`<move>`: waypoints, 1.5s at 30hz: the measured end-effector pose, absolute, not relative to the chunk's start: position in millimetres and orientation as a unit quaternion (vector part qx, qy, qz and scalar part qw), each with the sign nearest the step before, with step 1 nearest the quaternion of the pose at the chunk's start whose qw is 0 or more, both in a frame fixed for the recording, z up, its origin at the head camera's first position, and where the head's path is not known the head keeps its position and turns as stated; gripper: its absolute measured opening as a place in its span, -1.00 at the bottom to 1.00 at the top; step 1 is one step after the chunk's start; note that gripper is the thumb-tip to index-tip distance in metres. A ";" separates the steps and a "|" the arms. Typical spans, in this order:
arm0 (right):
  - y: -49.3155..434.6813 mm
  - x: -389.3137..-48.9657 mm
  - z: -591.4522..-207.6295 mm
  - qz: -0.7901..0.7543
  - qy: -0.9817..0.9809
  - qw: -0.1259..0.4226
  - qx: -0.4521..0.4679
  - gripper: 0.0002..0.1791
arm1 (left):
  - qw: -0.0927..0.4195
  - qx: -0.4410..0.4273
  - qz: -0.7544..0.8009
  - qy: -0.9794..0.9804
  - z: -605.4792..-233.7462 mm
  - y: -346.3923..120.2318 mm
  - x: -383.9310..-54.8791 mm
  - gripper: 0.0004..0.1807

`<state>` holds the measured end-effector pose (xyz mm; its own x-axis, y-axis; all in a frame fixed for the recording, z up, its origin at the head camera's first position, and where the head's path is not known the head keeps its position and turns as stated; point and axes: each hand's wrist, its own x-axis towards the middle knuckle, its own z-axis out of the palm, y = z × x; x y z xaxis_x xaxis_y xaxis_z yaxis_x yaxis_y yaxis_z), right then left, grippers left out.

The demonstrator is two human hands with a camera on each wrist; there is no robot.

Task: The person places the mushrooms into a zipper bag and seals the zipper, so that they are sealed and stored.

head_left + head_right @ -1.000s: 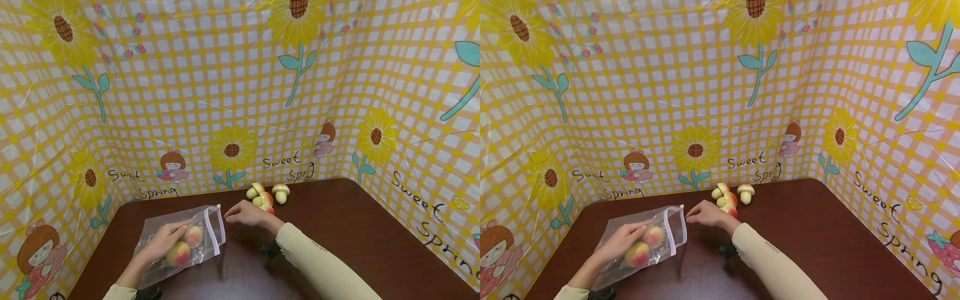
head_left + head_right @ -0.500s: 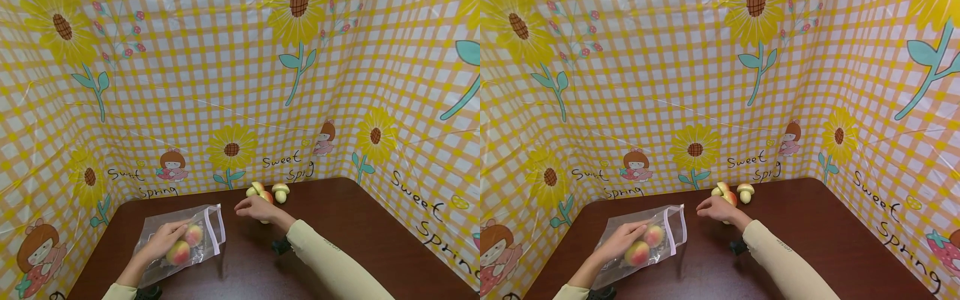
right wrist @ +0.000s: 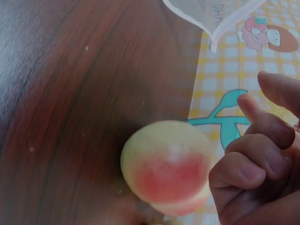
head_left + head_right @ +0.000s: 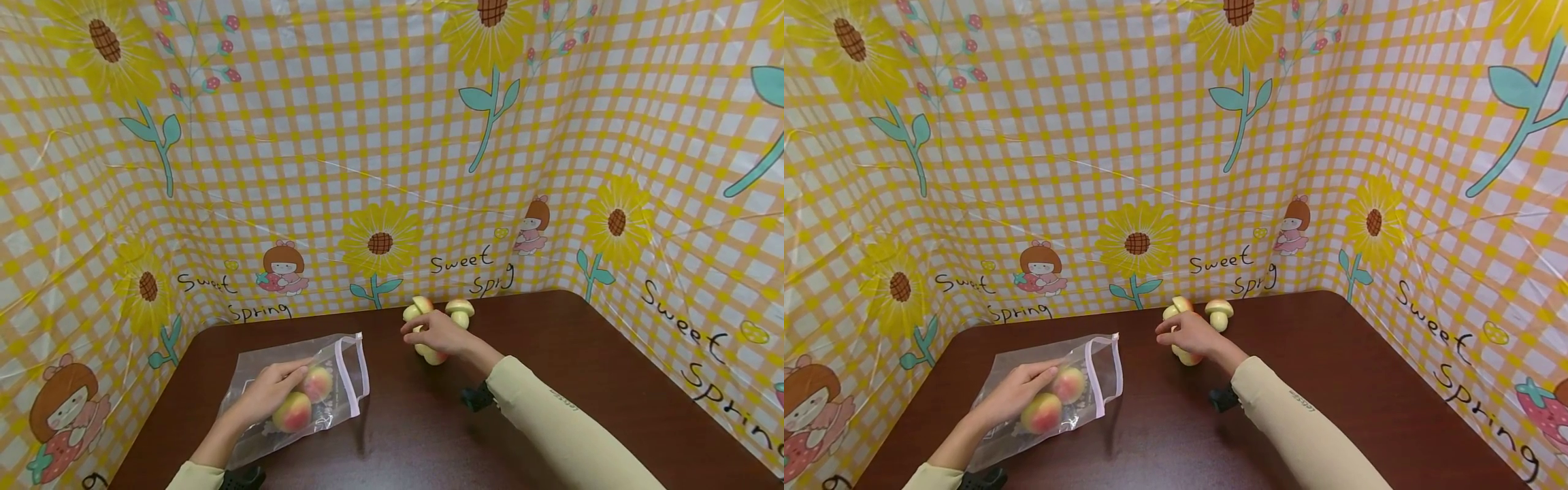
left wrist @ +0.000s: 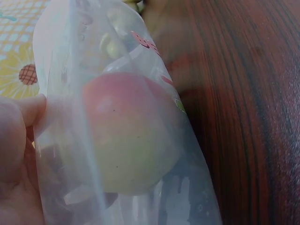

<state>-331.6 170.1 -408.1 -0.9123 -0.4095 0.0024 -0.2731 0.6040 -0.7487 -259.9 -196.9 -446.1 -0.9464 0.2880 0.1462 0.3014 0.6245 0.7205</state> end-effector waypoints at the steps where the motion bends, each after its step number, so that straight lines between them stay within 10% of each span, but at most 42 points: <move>1: 171.7 -331.8 -407.7 -0.403 0.891 0.084 -0.190 -0.71 | 0.008 -0.165 -0.401 -0.901 -445.7 -196.9 -259.6 -0.65; 45: 220.0 -335.7 -424.3 -0.388 0.910 0.040 -0.140 -0.50 | 0.003 -0.160 -0.405 -0.900 -446.7 -199.5 -259.4 -0.64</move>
<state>-335.7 220.0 -424.3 -0.9578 -0.2854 0.0350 -0.2229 0.6598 -0.7176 -259.4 -199.5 -446.7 -0.9488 0.2858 0.1344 0.2901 0.6208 0.7283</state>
